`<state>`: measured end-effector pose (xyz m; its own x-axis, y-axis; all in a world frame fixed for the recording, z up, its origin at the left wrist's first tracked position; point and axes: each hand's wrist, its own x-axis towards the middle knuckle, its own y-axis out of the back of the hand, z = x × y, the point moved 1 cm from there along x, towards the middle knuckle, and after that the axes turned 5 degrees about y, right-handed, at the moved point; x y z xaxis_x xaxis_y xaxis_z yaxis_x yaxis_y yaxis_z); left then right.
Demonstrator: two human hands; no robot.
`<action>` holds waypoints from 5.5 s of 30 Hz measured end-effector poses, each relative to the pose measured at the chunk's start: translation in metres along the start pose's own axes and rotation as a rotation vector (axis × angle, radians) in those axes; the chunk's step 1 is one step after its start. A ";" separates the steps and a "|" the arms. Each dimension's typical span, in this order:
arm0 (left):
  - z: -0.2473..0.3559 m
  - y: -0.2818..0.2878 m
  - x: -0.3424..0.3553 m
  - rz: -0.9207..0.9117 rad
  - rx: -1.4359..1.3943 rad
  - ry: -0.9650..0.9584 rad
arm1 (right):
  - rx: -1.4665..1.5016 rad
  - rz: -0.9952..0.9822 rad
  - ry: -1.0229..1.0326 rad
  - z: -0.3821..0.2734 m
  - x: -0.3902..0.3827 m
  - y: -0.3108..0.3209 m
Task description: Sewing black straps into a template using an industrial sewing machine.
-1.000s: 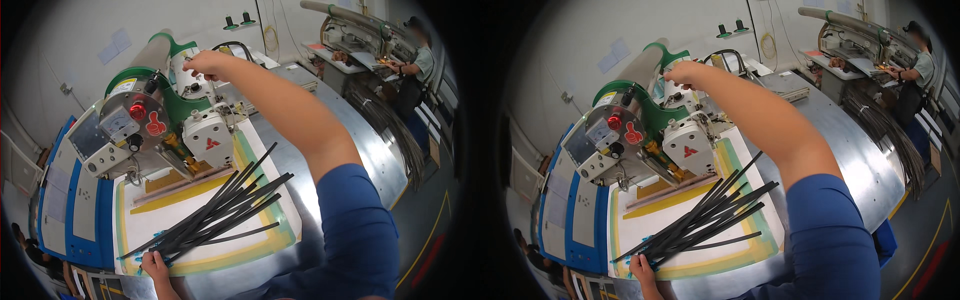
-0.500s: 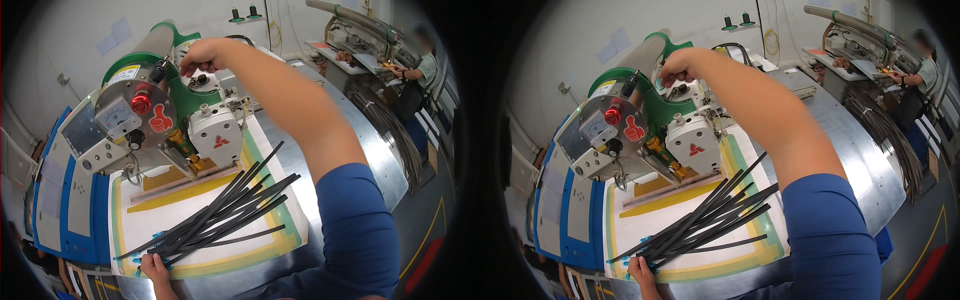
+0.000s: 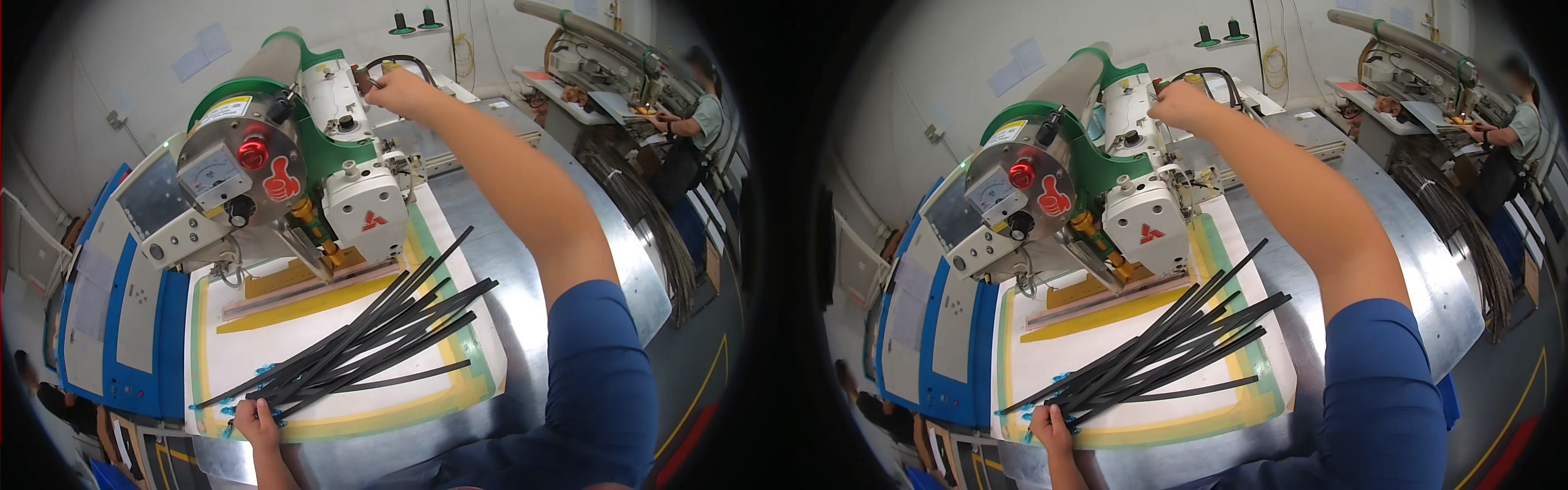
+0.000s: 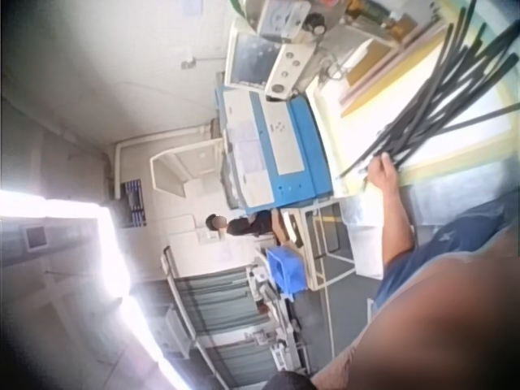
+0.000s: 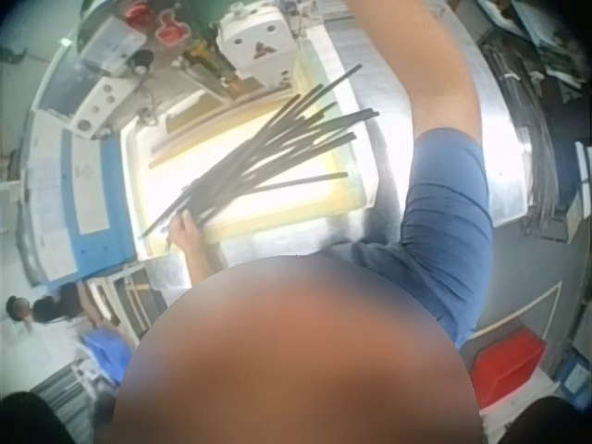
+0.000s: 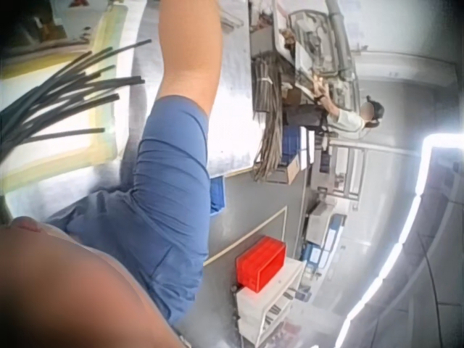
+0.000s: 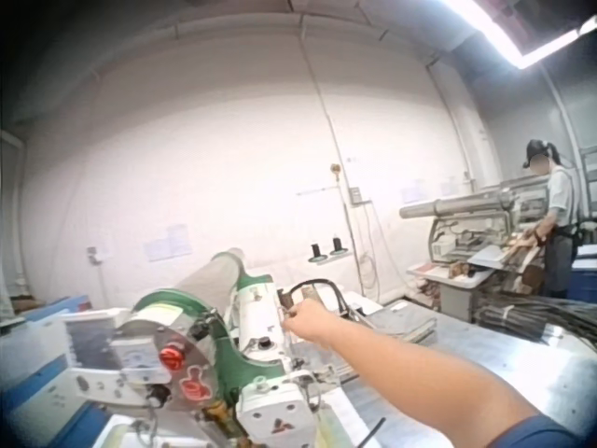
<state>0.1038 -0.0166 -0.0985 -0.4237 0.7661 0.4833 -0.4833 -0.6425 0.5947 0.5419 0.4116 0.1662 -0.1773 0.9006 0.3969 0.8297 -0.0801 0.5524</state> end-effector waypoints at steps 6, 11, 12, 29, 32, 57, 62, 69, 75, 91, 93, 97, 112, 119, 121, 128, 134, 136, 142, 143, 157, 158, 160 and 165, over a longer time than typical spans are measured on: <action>0.043 0.002 0.002 -0.004 0.032 -0.072 | 0.292 0.040 0.196 -0.027 -0.162 -0.029; 0.104 -0.005 0.030 -0.358 -0.389 0.215 | 0.313 -0.954 0.293 -0.077 -0.306 -0.086; 0.136 -0.012 0.036 -0.420 -0.531 0.222 | 0.344 -0.911 0.328 -0.073 -0.323 -0.101; 0.247 -0.030 0.058 -0.795 -0.557 -0.261 | 1.310 0.259 -0.139 -0.034 -0.298 0.010; 0.252 -0.013 0.065 -0.790 -0.544 -0.304 | 1.291 0.293 -0.161 -0.030 -0.290 0.014; 0.214 0.040 0.089 -0.486 -1.369 -0.390 | 0.039 -0.263 0.090 0.010 -0.260 0.033; 0.216 0.065 0.086 -0.517 -1.460 -0.629 | -0.299 -0.271 0.029 0.076 -0.250 -0.031; 0.213 0.079 0.081 -0.557 -1.571 -0.652 | -0.387 -0.446 0.208 0.072 -0.246 -0.085; 0.217 0.079 0.082 -0.602 -1.636 -0.667 | -0.397 -0.427 0.290 0.068 -0.241 -0.118; 0.213 0.055 0.084 -0.297 -1.375 -0.418 | 0.675 -0.963 0.024 -0.056 -0.302 -0.051; 0.220 0.046 0.083 -0.316 -1.462 -0.346 | 0.823 -1.103 0.086 -0.077 -0.333 -0.057; 0.224 0.032 0.084 -0.254 -1.537 -0.259 | 0.781 -1.190 0.007 -0.074 -0.343 -0.073; 0.207 0.027 0.095 0.407 -0.877 -0.207 | -0.231 0.476 0.336 -0.047 -0.317 0.044; 0.209 0.012 0.101 0.308 -0.814 -0.124 | 0.537 0.634 0.323 -0.048 -0.320 0.082; 0.205 0.009 0.103 0.290 -0.825 -0.096 | 0.665 0.745 0.368 -0.043 -0.319 0.087; 0.198 -0.001 0.111 0.341 -0.873 0.026 | 0.508 0.794 0.422 -0.045 -0.320 0.096; 0.208 0.007 0.118 0.416 -0.844 0.115 | 0.775 0.746 0.394 -0.059 -0.328 0.100; 0.207 0.005 0.119 0.418 -0.826 0.126 | 0.647 0.790 0.446 -0.055 -0.331 0.100; 0.197 0.003 0.123 0.382 -0.794 0.066 | 0.660 0.826 0.485 -0.056 -0.338 0.101; 0.194 0.003 0.125 0.389 -0.795 0.065 | 0.698 0.811 0.469 -0.056 -0.339 0.102; 0.182 0.006 0.132 0.422 -0.787 0.056 | 0.861 0.700 0.423 -0.057 -0.342 0.101; 0.181 0.006 0.132 0.418 -0.790 0.060 | 0.877 0.695 0.432 -0.056 -0.342 0.100; 0.180 0.006 0.132 0.414 -0.792 0.063 | 0.877 0.681 0.448 -0.054 -0.342 0.101; 0.183 0.007 0.131 0.405 -0.801 0.065 | 0.884 0.658 0.482 -0.055 -0.344 0.100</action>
<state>0.1852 0.0828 0.0861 -0.7081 0.4915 0.5070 -0.6669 -0.7016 -0.2512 0.6567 0.0708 0.1248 0.3933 0.5295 0.7516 0.8781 0.0259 -0.4778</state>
